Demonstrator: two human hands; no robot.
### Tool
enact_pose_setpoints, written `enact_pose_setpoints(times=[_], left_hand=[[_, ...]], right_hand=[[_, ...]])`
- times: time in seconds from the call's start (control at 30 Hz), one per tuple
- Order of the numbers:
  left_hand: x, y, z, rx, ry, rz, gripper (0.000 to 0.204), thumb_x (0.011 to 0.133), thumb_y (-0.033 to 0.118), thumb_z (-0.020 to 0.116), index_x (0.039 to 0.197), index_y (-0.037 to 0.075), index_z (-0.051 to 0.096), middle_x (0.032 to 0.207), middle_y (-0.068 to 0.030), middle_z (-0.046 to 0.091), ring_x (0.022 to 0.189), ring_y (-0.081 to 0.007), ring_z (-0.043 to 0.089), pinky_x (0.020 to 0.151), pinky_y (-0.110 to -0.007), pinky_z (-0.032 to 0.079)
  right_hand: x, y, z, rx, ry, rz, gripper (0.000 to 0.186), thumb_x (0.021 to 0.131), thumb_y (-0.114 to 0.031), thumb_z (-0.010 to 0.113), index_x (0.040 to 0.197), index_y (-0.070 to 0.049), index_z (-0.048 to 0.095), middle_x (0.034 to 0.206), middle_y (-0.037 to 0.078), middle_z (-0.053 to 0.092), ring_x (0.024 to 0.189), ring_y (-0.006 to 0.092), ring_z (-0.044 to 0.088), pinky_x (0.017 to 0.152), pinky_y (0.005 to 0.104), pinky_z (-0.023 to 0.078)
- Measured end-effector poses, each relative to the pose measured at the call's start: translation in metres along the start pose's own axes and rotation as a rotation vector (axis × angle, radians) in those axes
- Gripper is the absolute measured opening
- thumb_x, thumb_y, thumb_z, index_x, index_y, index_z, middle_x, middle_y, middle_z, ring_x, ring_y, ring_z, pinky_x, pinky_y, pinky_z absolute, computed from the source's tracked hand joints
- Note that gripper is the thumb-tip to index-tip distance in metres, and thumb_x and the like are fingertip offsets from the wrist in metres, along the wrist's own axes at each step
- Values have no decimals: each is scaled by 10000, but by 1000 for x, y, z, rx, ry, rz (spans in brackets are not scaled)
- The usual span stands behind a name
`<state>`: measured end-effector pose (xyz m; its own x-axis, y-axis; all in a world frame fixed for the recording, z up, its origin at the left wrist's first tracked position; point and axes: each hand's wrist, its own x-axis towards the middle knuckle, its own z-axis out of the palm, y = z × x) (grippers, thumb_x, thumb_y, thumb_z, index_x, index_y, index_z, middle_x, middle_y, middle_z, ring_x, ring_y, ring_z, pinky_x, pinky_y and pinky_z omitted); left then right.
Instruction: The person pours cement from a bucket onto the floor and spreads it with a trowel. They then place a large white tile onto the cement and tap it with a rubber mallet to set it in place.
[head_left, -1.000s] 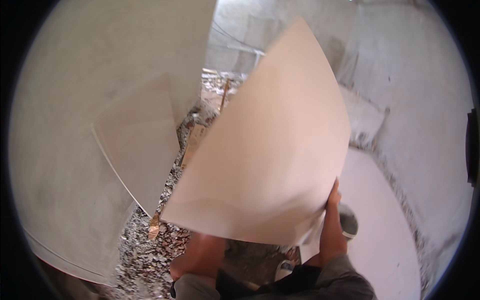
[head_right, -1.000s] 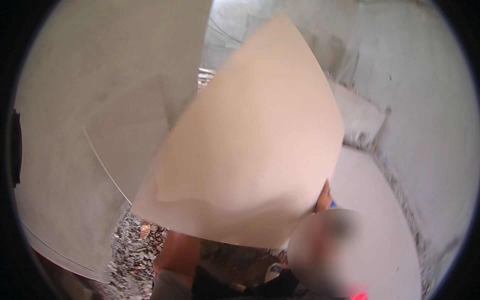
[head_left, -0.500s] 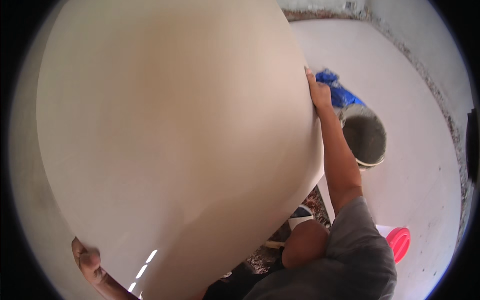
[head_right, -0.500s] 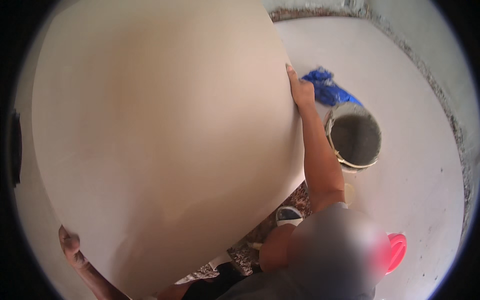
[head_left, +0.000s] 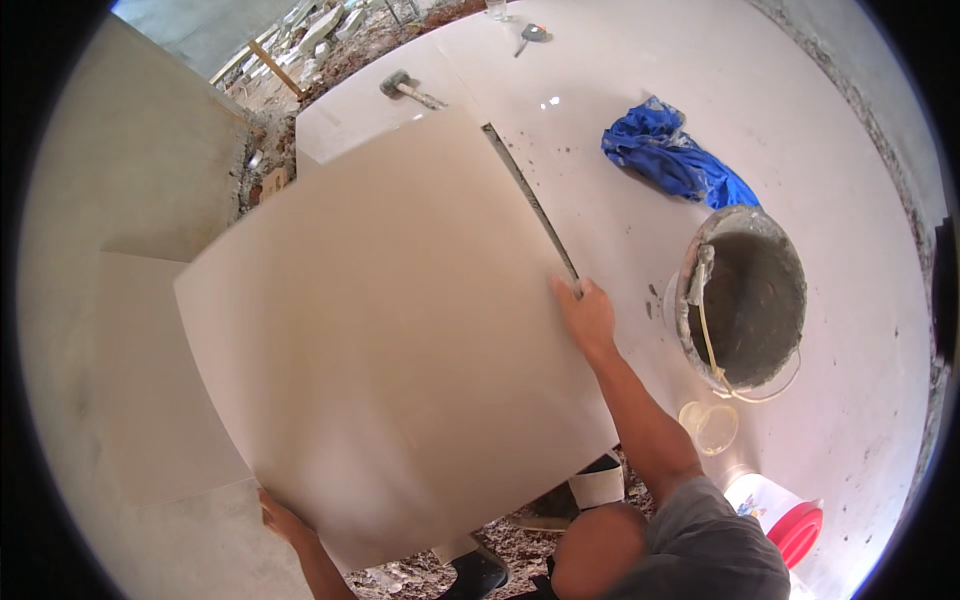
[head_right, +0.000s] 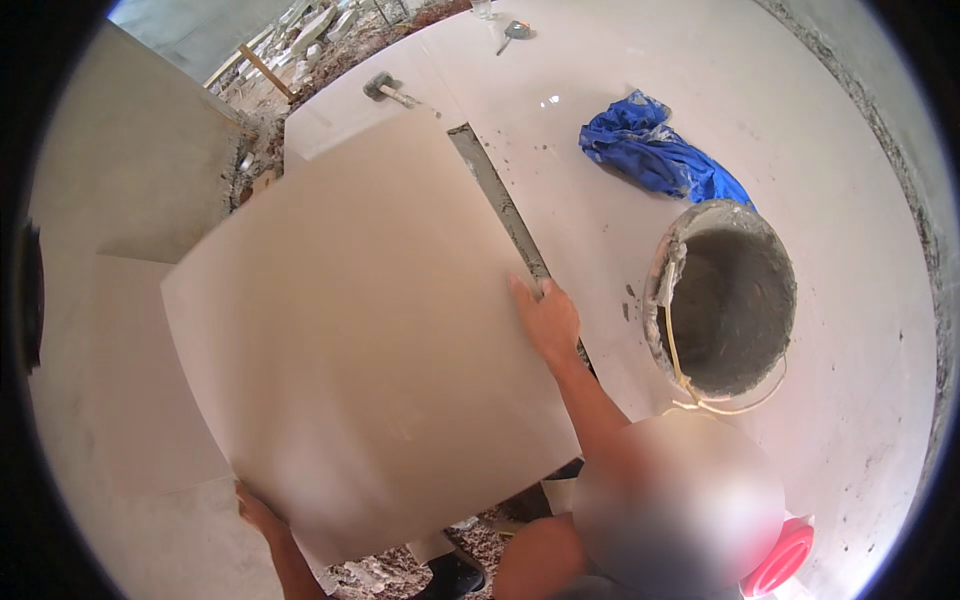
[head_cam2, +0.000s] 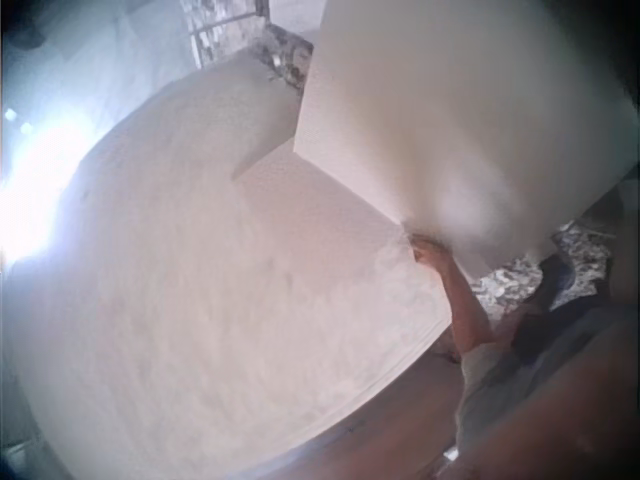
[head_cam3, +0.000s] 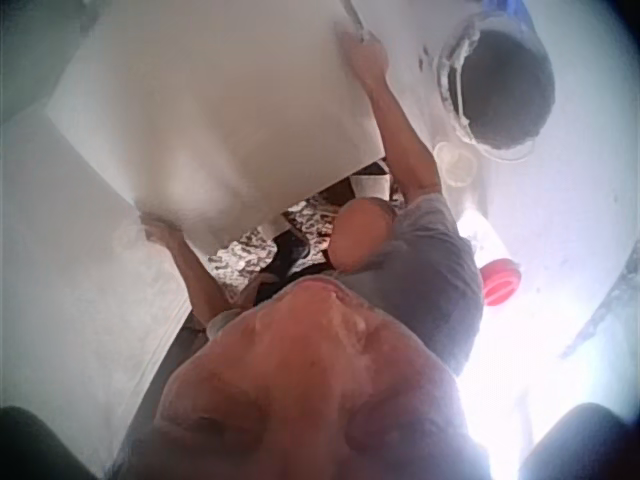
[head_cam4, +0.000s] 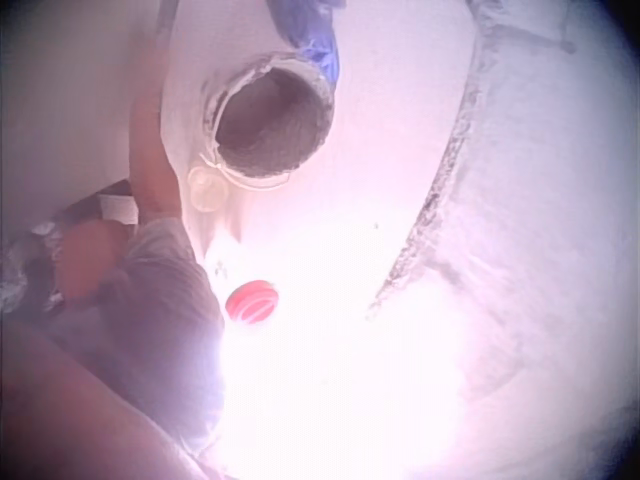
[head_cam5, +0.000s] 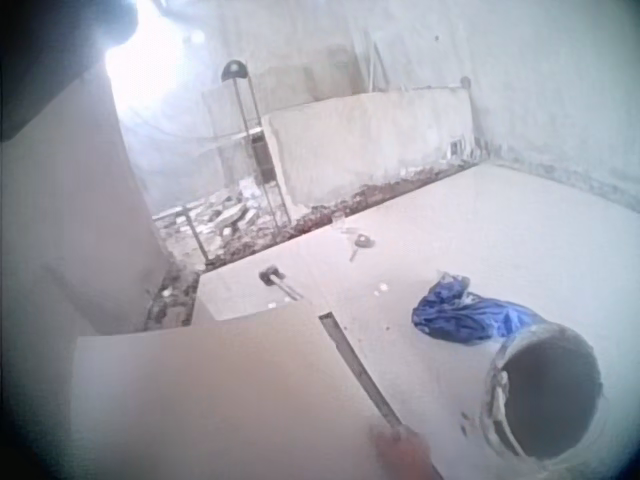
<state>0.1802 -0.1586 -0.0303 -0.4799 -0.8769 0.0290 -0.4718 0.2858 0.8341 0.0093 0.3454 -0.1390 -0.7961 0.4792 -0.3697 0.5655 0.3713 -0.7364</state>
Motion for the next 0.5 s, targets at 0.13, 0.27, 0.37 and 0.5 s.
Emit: enact_pose_setpoints(times=[0.13,0.27,0.37,0.5], left_hand=[[-9,-59,23,-87,18,-180,545,916,429,459,1013,-85,613,951,-153,646,815,-257,612,716,-392,498],[-2,-90,62,-38,132,-327,531,890,431,501,981,-77,626,916,-151,644,780,-263,608,704,-385,494],[10,-93,97,-77,16,-287,526,881,435,519,961,-72,637,907,-147,646,777,-263,606,706,-374,489],[33,-84,148,-65,-46,-223,575,882,469,511,1007,-79,631,931,-145,649,807,-265,614,723,-366,486]], right_hand=[[0,29,11,-31,-56,61,649,821,-567,561,1028,45,622,906,246,652,926,382,625,822,438,470],[23,47,19,-186,64,-41,633,833,-538,554,1052,53,616,974,261,646,969,399,613,858,444,462],[53,47,20,-220,53,-24,633,839,-528,545,1072,58,606,1032,271,634,1004,407,600,878,445,455],[92,34,30,-219,72,-14,644,844,-521,528,1112,62,589,1102,275,612,1060,400,579,901,442,448]])
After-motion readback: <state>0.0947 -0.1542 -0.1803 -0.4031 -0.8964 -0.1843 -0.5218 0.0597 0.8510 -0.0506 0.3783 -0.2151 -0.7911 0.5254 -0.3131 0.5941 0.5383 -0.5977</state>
